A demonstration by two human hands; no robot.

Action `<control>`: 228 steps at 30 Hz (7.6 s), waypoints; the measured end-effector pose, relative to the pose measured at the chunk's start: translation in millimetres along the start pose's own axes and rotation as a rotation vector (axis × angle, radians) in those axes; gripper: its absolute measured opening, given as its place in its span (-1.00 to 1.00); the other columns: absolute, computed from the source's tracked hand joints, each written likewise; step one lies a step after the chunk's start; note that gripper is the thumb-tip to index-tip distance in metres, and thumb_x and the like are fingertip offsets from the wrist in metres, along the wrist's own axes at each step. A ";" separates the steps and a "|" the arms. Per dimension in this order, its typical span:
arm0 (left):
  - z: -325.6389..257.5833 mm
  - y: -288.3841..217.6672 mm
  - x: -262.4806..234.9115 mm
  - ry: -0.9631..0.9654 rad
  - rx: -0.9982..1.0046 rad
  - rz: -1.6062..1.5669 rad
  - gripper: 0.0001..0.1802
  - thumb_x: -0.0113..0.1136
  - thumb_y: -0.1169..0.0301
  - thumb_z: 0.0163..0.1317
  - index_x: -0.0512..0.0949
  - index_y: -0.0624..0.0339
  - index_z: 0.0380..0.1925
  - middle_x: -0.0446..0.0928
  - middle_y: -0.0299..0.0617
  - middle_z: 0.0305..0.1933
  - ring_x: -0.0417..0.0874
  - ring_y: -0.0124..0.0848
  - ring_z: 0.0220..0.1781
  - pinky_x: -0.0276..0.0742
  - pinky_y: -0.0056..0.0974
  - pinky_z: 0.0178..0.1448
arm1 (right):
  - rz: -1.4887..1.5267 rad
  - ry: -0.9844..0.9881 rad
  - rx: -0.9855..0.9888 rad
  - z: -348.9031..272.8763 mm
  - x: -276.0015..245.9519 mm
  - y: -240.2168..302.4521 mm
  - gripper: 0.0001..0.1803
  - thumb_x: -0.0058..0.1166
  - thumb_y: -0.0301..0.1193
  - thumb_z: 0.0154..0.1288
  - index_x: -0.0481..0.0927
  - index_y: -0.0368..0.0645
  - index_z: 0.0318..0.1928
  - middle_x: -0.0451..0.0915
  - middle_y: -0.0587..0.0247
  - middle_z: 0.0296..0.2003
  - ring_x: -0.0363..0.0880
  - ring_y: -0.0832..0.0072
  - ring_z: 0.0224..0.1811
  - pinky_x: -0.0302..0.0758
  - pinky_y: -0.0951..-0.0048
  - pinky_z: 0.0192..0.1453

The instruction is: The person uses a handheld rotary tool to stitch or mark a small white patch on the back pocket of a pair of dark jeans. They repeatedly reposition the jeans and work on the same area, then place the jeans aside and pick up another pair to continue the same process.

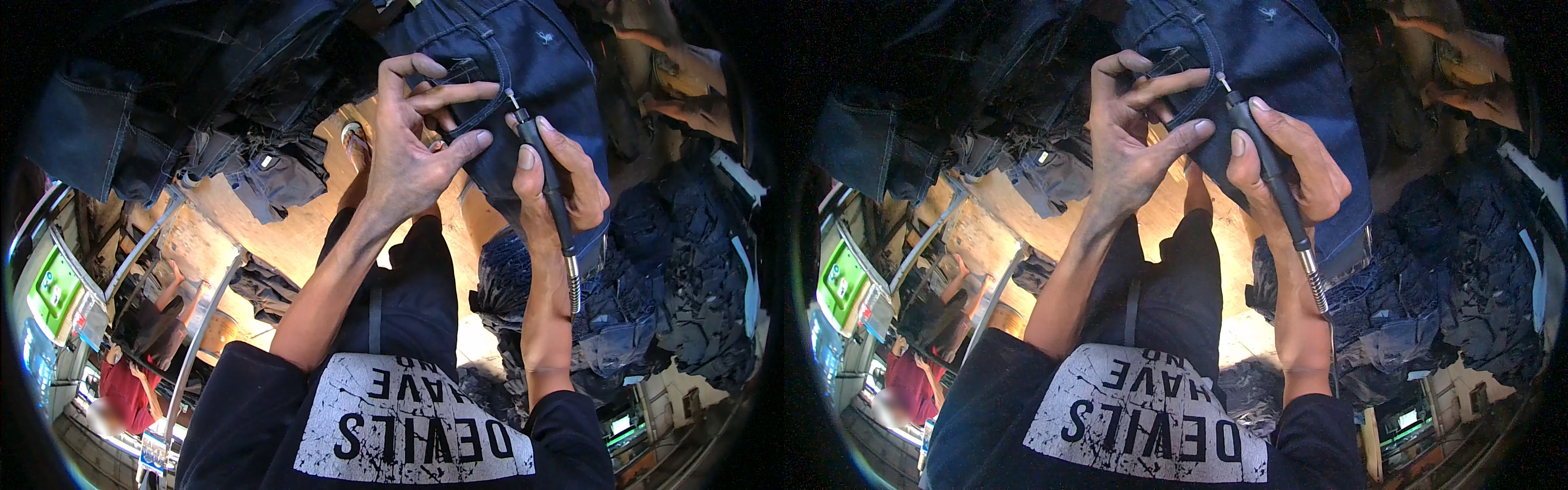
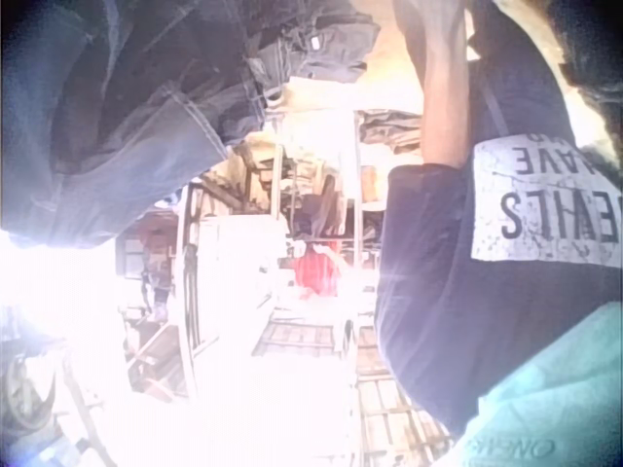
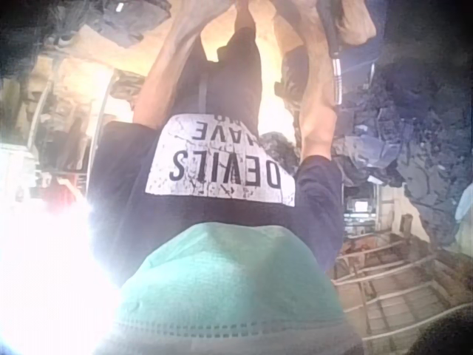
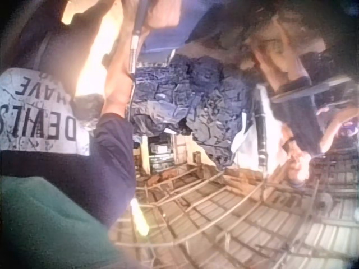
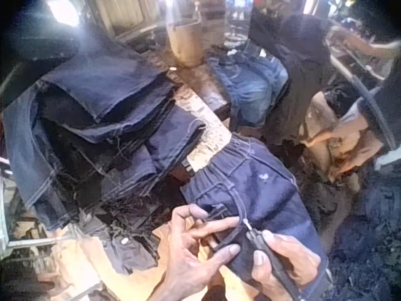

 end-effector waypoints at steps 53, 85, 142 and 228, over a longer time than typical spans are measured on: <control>-75.9 -0.9 104.7 -0.234 -0.415 0.579 -0.16 0.71 0.33 0.16 0.45 0.40 0.35 0.65 0.03 0.23 0.69 -0.15 0.25 0.53 -0.14 0.44 | 0.057 -0.058 0.010 -73.6 -140.5 -27.1 -0.72 0.42 -0.57 0.19 0.76 -0.33 -0.05 0.83 -0.11 -0.08 0.85 0.03 0.10 0.72 0.06 0.32; -92.5 42.9 77.0 -0.135 -0.360 -0.124 -0.72 0.66 0.44 0.21 0.71 0.40 -0.30 0.79 0.03 -0.35 0.87 -0.34 -0.33 0.83 -0.26 -0.12 | -0.028 0.155 -0.125 -94.1 -96.4 -15.8 -0.68 0.47 -0.50 0.16 0.84 -0.29 -0.05 0.85 -0.02 -0.10 0.86 0.10 0.11 0.76 0.05 0.30; -100.3 111.5 72.1 -0.170 -0.136 0.131 -0.81 0.17 0.72 0.24 0.68 0.27 -0.26 0.64 -0.46 -0.32 0.53 -0.58 -0.30 0.40 -0.35 -0.19 | 0.077 0.308 -0.118 -92.2 -101.5 -24.8 -0.65 0.52 -0.54 0.16 0.83 -0.28 0.00 0.84 -0.05 -0.09 0.82 0.06 0.17 0.72 0.01 0.35; -90.4 119.9 102.9 -0.252 0.008 -0.007 -0.74 0.42 0.67 0.33 0.72 0.34 0.01 0.75 -0.30 0.08 0.65 -0.53 0.08 0.56 -0.38 0.12 | -0.070 0.111 -0.077 -100.6 -120.1 -39.0 -0.68 0.43 -0.50 0.23 0.81 -0.34 0.00 0.83 -0.16 -0.03 0.83 -0.03 0.14 0.73 -0.06 0.30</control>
Point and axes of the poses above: each hand's wrist, its own z-axis towards the middle knuckle, its own x-axis out of the palm, y = z × x, the point moved 6 cm from there along z, towards the middle knuckle
